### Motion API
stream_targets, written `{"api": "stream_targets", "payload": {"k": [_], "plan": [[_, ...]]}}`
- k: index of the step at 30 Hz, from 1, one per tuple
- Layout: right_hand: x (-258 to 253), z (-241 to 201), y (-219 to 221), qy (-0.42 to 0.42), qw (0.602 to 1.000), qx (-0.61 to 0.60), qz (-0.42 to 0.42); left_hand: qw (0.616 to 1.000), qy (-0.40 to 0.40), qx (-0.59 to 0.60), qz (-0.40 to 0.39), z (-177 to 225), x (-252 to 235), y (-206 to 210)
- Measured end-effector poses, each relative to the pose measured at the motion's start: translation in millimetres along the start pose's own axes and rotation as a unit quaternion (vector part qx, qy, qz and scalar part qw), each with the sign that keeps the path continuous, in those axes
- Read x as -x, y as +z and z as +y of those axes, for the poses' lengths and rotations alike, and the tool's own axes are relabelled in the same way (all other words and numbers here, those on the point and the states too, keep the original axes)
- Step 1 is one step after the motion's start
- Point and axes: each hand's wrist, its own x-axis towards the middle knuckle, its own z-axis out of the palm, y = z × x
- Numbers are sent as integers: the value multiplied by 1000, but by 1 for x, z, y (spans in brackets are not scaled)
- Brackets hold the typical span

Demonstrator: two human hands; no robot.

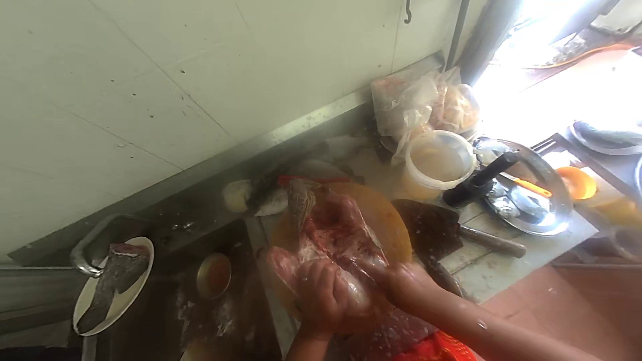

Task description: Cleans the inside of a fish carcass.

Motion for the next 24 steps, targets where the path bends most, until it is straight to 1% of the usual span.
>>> {"api": "stream_targets", "payload": {"k": [1, 3, 5, 6, 7, 8, 9, 10, 11, 12, 14, 15, 16, 18, 19, 20, 21, 23, 24], "plan": [[-7, 5, 2, 4, 1000, -7, -9, 1000, 3, 1, -8, 0, 0, -2], [-10, 21, -4, 44, 997, 21, 53, 1000, 9, 4, -16, -1, 0, -6], [0, 24, -19, 54, 994, 36, 91, 1000, -4, -3, 8, 3, 3, -11], [7, 18, -23, 32, 995, 22, 97, 999, -14, -29, 34, 8, 4, -14], [10, 7, -25, 4, 997, -7, 80, 994, -28, -79, 63, 15, 3, -18], [9, -6, -27, -24, 998, -42, 45, 987, -52, -128, 85, 23, -1, -22], [1, -15, -26, -52, 996, -70, 12, 978, -89, -165, 93, 28, -7, -26], [-11, -18, -22, -69, 994, -83, -7, 970, -140, -180, 82, 30, -14, -31], [-23, -16, -18, -64, 994, -86, -21, 962, -201, -171, 65, 28, -22, -36], [-33, -9, -15, -42, 996, -78, -17, 952, -266, -143, 42, 21, -29, -41], [-42, 6, -18, 29, 999, -45, -8, 928, -371, -25, 13, 2, -36, -45], [-40, 9, -21, 44, 998, -40, 5, 908, -417, 42, 9, -7, -36, -44], [-33, 5, -24, 36, 998, -45, 11, 888, -450, 98, 5, -13, -36, -42], [-21, -15, -22, -24, 996, -80, -14, 868, -476, 141, -1, -16, -32, -42], [-22, -21, -16, -64, 994, -93, -14, 864, -481, 151, -1, -15, -32, -43], [-28, -22, -10, -85, 992, -97, -7, 862, -482, 158, 3, -14, -32, -43], [-36, -18, -6, -80, 993, -91, 1, 859, -485, 165, 5, -15, -33, -44], [-52, -8, -10, -24, 997, -66, 8, 854, -491, 170, 9, -15, -34, -44], [-55, -7, -14, -12, 998, -58, 24, 855, -492, 167, 4, -16, -34, -44]]}}
